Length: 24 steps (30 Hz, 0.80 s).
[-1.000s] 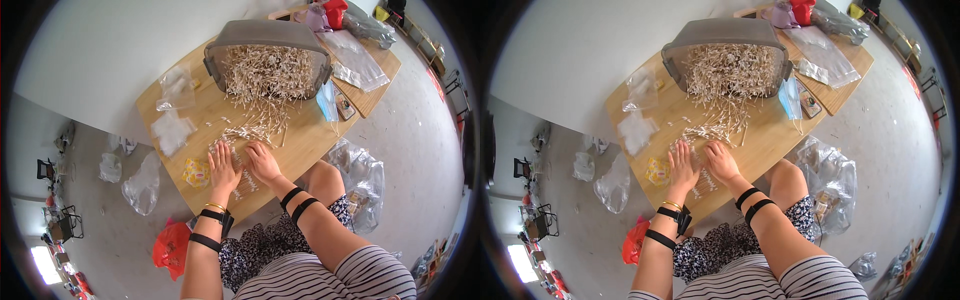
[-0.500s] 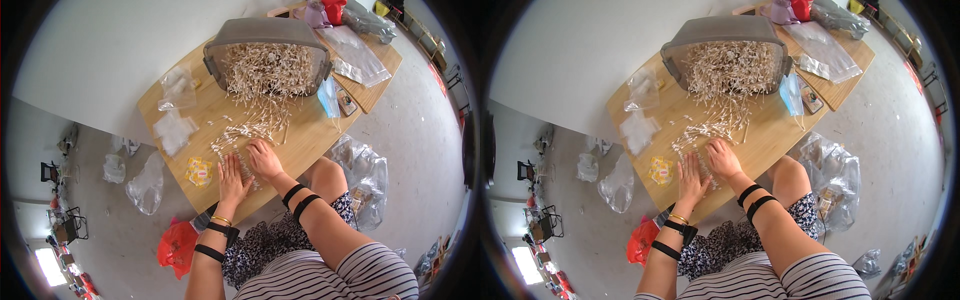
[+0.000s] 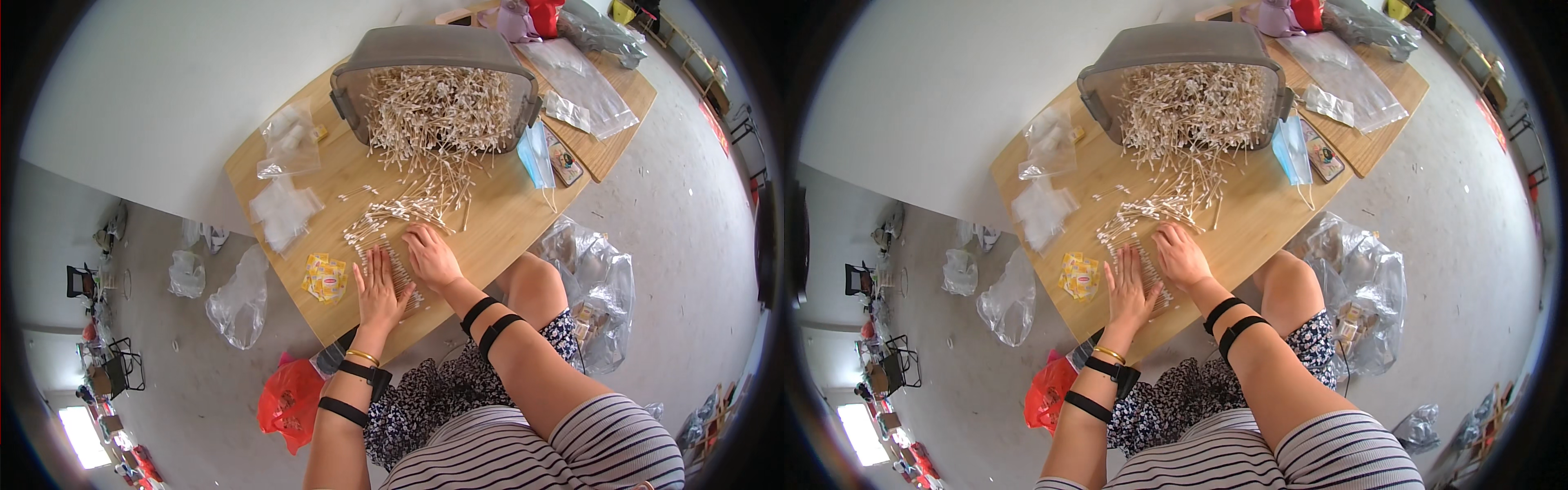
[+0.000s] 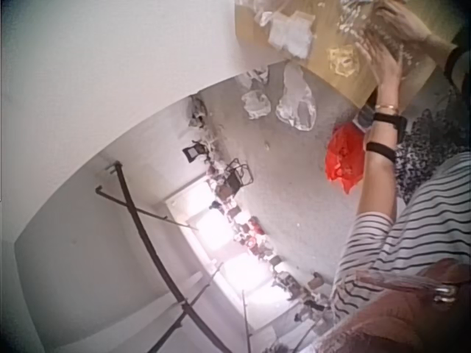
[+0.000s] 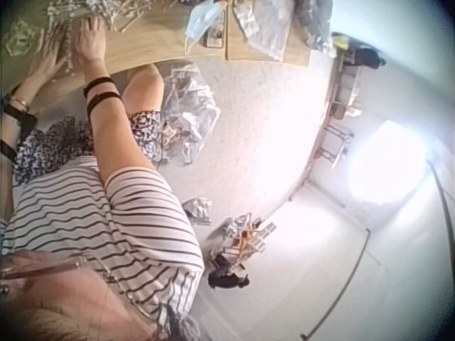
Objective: Arrange cotton swabs into rows and place them into a plastic container.
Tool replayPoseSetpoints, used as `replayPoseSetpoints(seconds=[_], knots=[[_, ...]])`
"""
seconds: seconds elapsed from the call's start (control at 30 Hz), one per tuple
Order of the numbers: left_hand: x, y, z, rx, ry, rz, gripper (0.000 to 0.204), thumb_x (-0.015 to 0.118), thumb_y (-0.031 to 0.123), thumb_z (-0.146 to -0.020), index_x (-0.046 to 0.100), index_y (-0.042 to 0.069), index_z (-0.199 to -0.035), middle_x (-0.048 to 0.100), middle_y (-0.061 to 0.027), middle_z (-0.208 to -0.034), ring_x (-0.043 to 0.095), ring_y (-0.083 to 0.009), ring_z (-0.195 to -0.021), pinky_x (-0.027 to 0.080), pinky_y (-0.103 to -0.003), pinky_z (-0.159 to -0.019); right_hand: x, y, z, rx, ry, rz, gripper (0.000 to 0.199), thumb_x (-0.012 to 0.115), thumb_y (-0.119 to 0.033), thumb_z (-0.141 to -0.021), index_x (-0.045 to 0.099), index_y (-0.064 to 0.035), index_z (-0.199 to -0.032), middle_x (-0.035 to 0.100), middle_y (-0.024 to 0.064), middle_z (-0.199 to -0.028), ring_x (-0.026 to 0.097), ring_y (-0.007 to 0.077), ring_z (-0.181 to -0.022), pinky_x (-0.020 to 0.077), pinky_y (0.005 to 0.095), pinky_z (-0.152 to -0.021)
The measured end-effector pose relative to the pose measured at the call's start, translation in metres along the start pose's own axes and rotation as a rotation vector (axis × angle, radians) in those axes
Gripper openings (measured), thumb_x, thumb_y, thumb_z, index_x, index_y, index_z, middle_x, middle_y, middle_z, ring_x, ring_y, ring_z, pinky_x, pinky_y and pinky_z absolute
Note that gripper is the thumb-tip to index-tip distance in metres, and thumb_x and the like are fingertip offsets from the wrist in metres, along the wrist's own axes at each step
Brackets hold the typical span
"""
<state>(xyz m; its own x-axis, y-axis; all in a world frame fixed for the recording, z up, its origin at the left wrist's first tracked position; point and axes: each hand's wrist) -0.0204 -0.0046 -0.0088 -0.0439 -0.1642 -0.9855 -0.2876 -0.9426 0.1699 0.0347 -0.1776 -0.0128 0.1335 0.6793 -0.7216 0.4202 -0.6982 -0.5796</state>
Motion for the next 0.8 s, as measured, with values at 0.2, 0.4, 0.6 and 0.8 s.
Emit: replayPoseSetpoints(seconds=[0.2,0.4,0.6,0.8], knots=[[-0.003,-0.006,-0.01,-0.026,-0.03,-0.071,0.093,0.041,0.064,-0.099,0.016,-0.002,-0.159,0.011,-0.0166,-0.169,0.006,-0.0279,-0.157,-0.002,-0.057,-0.125,0.001,-0.001,0.0,0.001,-0.005,0.003,0.029,0.059,-0.01,-0.089,0.063,0.0003,-0.116,0.058,0.0142,-0.125,0.053,0.0315,-0.123,0.0429,0.0398,-0.108],[-0.006,-0.009,-0.018,-0.019,-0.058,-0.018,0.09,0.042,0.057,-0.101,0.011,-0.002,-0.16,0.008,-0.0172,-0.169,0.004,-0.0283,-0.157,-0.005,-0.057,-0.124,0.001,0.0,0.0,0.006,0.001,0.009,0.029,0.06,-0.01,-0.089,0.064,0.0005,-0.115,0.058,0.014,-0.124,0.052,0.0307,-0.124,0.0426,0.0392,-0.109],[-0.012,-0.018,-0.027,0.013,-0.066,-0.053,0.092,0.035,0.064,-0.101,0.008,-0.001,-0.161,0.009,-0.0163,-0.169,0.004,-0.0271,-0.157,-0.002,-0.056,-0.125,-0.001,-0.002,-0.001,-0.002,0.009,-0.005,0.031,0.061,-0.008,-0.086,0.064,0.0004,-0.116,0.058,0.0136,-0.122,0.053,0.031,-0.122,0.0431,0.039,-0.108],[-0.015,-0.026,-0.036,0.056,-0.105,-0.037,0.093,0.033,0.065,-0.101,0.008,-0.002,-0.16,0.008,-0.0174,-0.169,0.004,-0.0282,-0.157,-0.001,-0.053,-0.126,-0.003,-0.001,-0.001,-0.002,0.007,-0.025,0.034,0.063,-0.009,-0.083,0.063,0.0001,-0.116,0.058,0.0138,-0.123,0.052,0.0313,-0.124,0.043,0.0396,-0.109]])
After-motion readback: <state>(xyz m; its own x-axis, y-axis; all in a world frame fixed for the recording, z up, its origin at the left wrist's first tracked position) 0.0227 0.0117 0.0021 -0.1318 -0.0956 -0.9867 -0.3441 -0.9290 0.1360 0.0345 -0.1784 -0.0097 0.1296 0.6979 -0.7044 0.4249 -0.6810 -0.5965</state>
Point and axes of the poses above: each hand's wrist, its own z-axis away from the middle knuckle, its own x-axis out of the palm, y = z × x
